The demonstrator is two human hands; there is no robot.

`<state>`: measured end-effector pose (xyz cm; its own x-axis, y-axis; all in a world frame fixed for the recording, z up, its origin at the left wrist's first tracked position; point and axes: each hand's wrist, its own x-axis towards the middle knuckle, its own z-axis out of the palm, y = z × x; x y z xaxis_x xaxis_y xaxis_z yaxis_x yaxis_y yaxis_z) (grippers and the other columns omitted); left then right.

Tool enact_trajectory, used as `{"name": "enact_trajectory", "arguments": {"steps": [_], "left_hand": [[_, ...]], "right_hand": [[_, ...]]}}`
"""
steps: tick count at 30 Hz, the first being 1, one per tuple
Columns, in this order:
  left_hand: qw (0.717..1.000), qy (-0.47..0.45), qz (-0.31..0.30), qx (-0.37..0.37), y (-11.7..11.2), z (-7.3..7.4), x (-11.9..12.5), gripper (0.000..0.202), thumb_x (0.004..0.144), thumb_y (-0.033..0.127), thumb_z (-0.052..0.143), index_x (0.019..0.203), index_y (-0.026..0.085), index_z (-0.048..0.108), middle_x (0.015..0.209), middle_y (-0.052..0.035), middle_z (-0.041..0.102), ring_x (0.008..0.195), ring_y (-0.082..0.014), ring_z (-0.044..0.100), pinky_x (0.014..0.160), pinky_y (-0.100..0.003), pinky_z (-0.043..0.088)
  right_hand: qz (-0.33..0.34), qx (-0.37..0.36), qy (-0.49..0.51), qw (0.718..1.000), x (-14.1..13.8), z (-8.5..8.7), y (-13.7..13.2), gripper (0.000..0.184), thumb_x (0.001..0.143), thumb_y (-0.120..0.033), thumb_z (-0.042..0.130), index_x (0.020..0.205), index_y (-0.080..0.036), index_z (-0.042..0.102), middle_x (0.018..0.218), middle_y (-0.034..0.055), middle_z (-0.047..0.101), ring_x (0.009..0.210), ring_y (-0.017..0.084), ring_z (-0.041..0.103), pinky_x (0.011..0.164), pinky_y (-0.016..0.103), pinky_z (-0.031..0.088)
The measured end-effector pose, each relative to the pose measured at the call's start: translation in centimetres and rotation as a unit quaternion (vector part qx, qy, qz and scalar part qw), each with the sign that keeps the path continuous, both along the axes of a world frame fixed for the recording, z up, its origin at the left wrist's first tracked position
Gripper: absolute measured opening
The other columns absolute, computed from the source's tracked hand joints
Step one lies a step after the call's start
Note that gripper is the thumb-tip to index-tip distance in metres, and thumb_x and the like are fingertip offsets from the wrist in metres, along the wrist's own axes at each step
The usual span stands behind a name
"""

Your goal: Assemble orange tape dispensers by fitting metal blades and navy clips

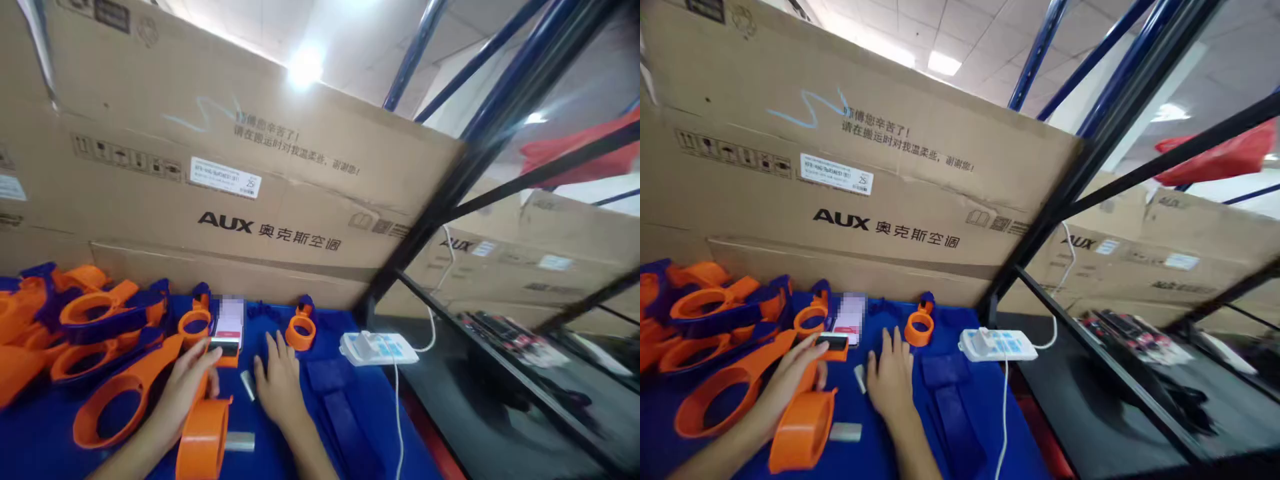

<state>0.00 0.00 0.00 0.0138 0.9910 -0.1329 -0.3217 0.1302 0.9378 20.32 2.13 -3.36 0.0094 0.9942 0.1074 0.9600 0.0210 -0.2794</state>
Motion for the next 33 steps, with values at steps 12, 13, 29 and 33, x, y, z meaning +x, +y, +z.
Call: {"name": "enact_trajectory", "arguments": {"steps": [12, 13, 29, 33], "left_hand": [[0.999, -0.039, 0.002, -0.004, 0.0, 0.1, -0.2, 0.050, 0.083, 0.054, 0.075, 0.115, 0.018, 0.062, 0.051, 0.0044, 0.062, 0.044, -0.0147, 0.053, 0.047, -0.023, 0.044], [0.999, -0.036, 0.002, 0.000, 0.0, 0.2, -0.2, 0.049, 0.084, 0.054, 0.075, 0.115, 0.018, 0.062, 0.051, 0.0046, 0.061, 0.044, -0.0143, 0.053, 0.047, -0.022, 0.043], [0.999, 0.013, -0.006, -0.036, 0.8, -0.9, -1.3, 0.073, 0.087, 0.054, 0.073, 0.141, 0.013, 0.045, 0.054, 0.0036, 0.065, 0.048, -0.0178, 0.057, 0.052, -0.027, 0.046], [1.000, 0.004, 0.016, -0.022, 0.9, -0.3, -1.8, 0.064, 0.089, 0.052, 0.071, 0.136, 0.014, 0.049, 0.052, 0.0040, 0.063, 0.047, -0.0180, 0.056, 0.053, -0.028, 0.047]], "right_hand": [[-0.052, 0.041, -0.034, 0.997, -1.9, 2.6, 6.3, 0.057, 0.102, -0.023, 0.044, 0.156, -0.006, 0.038, 0.147, 0.0296, 0.052, 0.109, 0.035, 0.073, 0.088, 0.042, 0.055], [-0.049, 0.043, -0.034, 0.997, -1.7, 2.6, 6.2, 0.053, 0.102, -0.022, 0.044, 0.153, -0.008, 0.042, 0.142, 0.0271, 0.055, 0.107, 0.034, 0.073, 0.088, 0.040, 0.055], [0.020, 0.076, 0.030, 0.996, -1.0, 3.0, 4.8, 0.021, 0.092, -0.006, 0.052, 0.107, -0.019, 0.061, 0.107, 0.0112, 0.067, 0.085, 0.025, 0.070, 0.074, 0.033, 0.053], [0.062, 0.076, 0.064, 0.993, -1.3, 3.0, 4.6, 0.037, 0.086, 0.003, 0.048, 0.112, -0.021, 0.057, 0.105, 0.0071, 0.069, 0.087, 0.021, 0.071, 0.076, 0.029, 0.054]]}}
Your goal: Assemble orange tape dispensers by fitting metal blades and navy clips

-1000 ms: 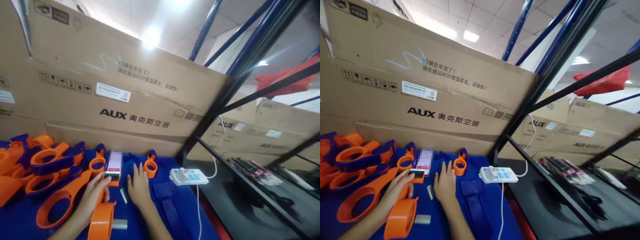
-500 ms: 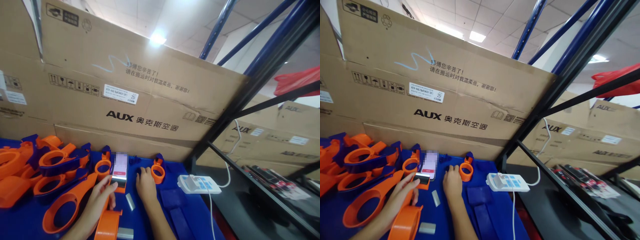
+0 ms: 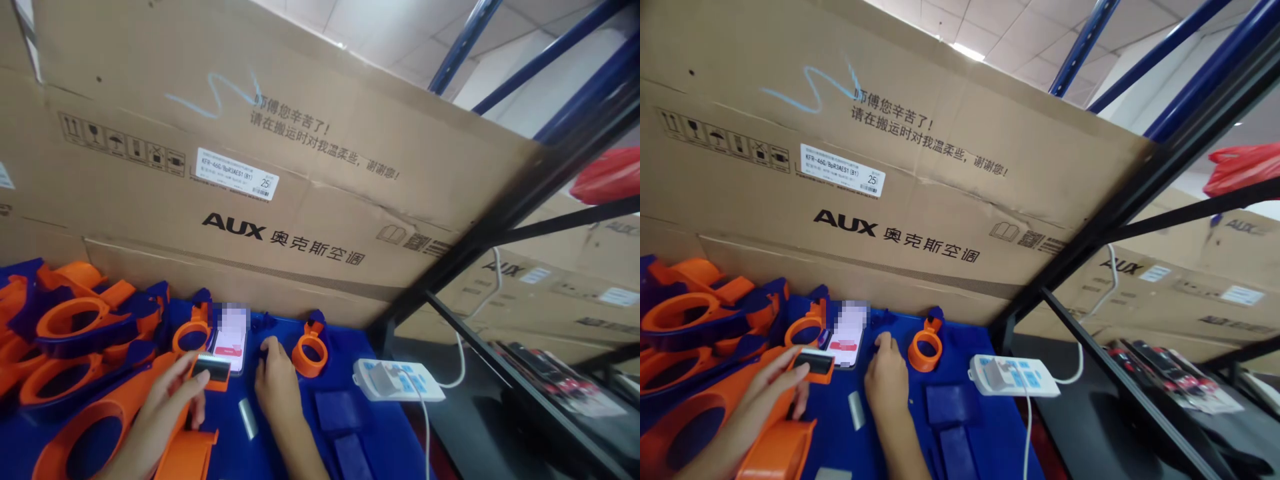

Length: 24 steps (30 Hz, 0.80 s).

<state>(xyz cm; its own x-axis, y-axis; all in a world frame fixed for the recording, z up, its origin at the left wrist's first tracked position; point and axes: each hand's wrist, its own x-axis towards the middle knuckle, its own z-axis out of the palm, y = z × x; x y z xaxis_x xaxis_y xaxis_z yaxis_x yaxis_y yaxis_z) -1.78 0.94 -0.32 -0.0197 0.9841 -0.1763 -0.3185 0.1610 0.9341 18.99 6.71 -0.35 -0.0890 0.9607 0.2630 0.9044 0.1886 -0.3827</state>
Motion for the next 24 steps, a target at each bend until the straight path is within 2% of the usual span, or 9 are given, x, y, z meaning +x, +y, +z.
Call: {"name": "enact_trajectory", "arguments": {"steps": [4, 6, 10, 14, 16, 18, 21, 24], "left_hand": [[1.000, -0.011, 0.011, -0.005, 0.1, 1.0, -0.1, 0.050, 0.090, 0.050, 0.070, 0.126, 0.018, 0.056, 0.051, 0.0035, 0.064, 0.046, -0.0167, 0.055, 0.053, -0.027, 0.046], [1.000, -0.017, 0.019, -0.006, 0.3, 1.4, 0.0, 0.040, 0.089, 0.050, 0.071, 0.114, 0.021, 0.061, 0.050, 0.0029, 0.064, 0.045, -0.0163, 0.055, 0.053, -0.026, 0.046], [0.999, -0.033, 0.024, -0.008, 0.5, 1.8, 0.1, 0.034, 0.084, 0.053, 0.074, 0.092, 0.022, 0.063, 0.047, 0.0014, 0.064, 0.040, -0.0161, 0.054, 0.048, -0.025, 0.044], [0.999, -0.042, 0.021, -0.019, 0.7, 1.9, 0.0, 0.035, 0.083, 0.054, 0.073, 0.089, 0.021, 0.066, 0.043, 0.0006, 0.062, 0.037, -0.0168, 0.052, 0.044, -0.025, 0.043], [0.999, -0.042, 0.005, -0.019, 0.6, 1.8, 0.0, 0.034, 0.085, 0.054, 0.070, 0.085, 0.020, 0.067, 0.043, -0.0007, 0.062, 0.039, -0.0176, 0.054, 0.045, -0.026, 0.045], [0.999, -0.044, -0.007, -0.021, 0.5, 1.6, 0.1, 0.035, 0.085, 0.054, 0.069, 0.081, 0.020, 0.069, 0.043, -0.0018, 0.062, 0.039, -0.0181, 0.054, 0.046, -0.027, 0.046], [0.997, -0.059, -0.015, -0.045, 0.7, 0.9, 0.1, 0.038, 0.079, 0.057, 0.072, 0.080, 0.019, 0.072, 0.041, -0.0022, 0.060, 0.035, -0.0191, 0.052, 0.043, -0.030, 0.044], [0.994, -0.054, -0.036, -0.087, 1.5, 0.2, -0.4, 0.040, 0.073, 0.057, 0.073, 0.083, 0.018, 0.076, 0.037, -0.0022, 0.056, 0.034, -0.0218, 0.053, 0.041, -0.033, 0.044]], "right_hand": [[0.064, 0.080, 0.123, 0.987, -0.4, 0.8, -0.4, 0.039, 0.095, -0.005, 0.047, 0.130, -0.020, 0.054, 0.113, 0.0098, 0.068, 0.105, 0.023, 0.070, 0.087, 0.033, 0.057], [0.097, 0.133, 0.161, 0.973, -0.7, 1.5, -0.8, 0.038, 0.098, -0.008, 0.047, 0.131, -0.022, 0.057, 0.114, 0.0102, 0.067, 0.107, 0.023, 0.069, 0.089, 0.034, 0.057], [0.165, 0.203, 0.183, 0.948, -1.0, 2.8, -2.0, 0.034, 0.095, -0.006, 0.050, 0.119, -0.023, 0.067, 0.108, 0.0093, 0.065, 0.100, 0.022, 0.068, 0.084, 0.034, 0.058], [0.147, 0.257, 0.180, 0.938, -1.4, 3.3, -3.1, 0.032, 0.093, -0.010, 0.056, 0.116, -0.025, 0.072, 0.089, 0.0063, 0.059, 0.081, 0.022, 0.062, 0.069, 0.037, 0.055], [0.151, 0.265, 0.192, 0.933, -1.7, 3.3, -3.6, 0.036, 0.091, -0.010, 0.057, 0.120, -0.027, 0.072, 0.080, 0.0042, 0.059, 0.073, 0.022, 0.058, 0.063, 0.037, 0.052], [0.180, 0.254, 0.207, 0.928, -2.2, 3.4, -3.9, 0.042, 0.090, -0.008, 0.056, 0.124, -0.029, 0.070, 0.080, 0.0044, 0.064, 0.072, 0.023, 0.059, 0.062, 0.038, 0.052], [0.205, 0.237, 0.223, 0.923, -2.9, 3.6, -4.1, 0.046, 0.091, -0.007, 0.054, 0.128, -0.031, 0.068, 0.090, 0.0065, 0.073, 0.079, 0.025, 0.065, 0.068, 0.042, 0.057], [0.226, 0.216, 0.237, 0.920, -3.2, 4.1, -4.1, 0.052, 0.091, -0.008, 0.054, 0.137, -0.031, 0.065, 0.108, 0.0087, 0.076, 0.095, 0.027, 0.070, 0.081, 0.046, 0.061]]}}
